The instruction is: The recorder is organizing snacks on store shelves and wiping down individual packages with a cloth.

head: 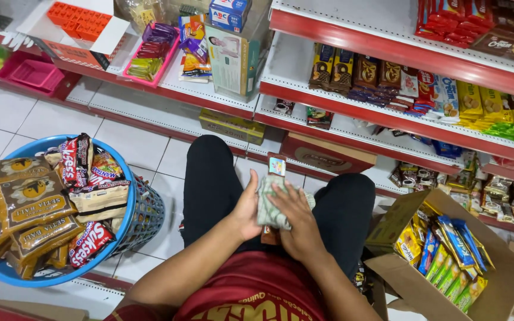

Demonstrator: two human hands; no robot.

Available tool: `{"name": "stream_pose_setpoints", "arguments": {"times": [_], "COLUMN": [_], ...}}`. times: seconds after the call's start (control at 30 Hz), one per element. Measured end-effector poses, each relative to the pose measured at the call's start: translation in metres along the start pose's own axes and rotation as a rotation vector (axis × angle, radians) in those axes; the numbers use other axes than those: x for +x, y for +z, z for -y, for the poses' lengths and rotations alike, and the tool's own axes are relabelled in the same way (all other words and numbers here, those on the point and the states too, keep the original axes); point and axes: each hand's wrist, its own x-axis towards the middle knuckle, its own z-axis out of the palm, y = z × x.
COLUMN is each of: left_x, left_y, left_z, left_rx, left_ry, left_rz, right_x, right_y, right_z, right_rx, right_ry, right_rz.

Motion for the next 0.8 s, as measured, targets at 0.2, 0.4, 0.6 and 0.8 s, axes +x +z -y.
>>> {"name": "stream_pose_setpoints", "arguments": {"times": [0.2, 0.4, 0.6, 0.8], "left_x": [-0.005, 0.016, 0.013, 0.019], "left_y": [0.017, -0.038, -0.018, 0.012], "left_z": [-0.019, -0.020, -0.003, 0.021], "left_rx": [0.254, 0.340, 0.206, 0.193], "left_ry": [0.215, 0.394, 0.130, 0.005], "left_rz": [-0.139, -0.117, 0.202, -0.084], "right_x": [-0.040, -0.064, 0.003, 0.021], "right_y": [-0.007, -0.010, -0.047, -0.029], "right_z": [0.013, -0.046, 0.004, 0.013], "right_rx": [0.113, 0.595, 0.627, 0.243], "right_ry": [-0.162, 0.465, 0.367, 0.079], "right_rz": [0.121, -0.177, -0.414, -0.216]}}
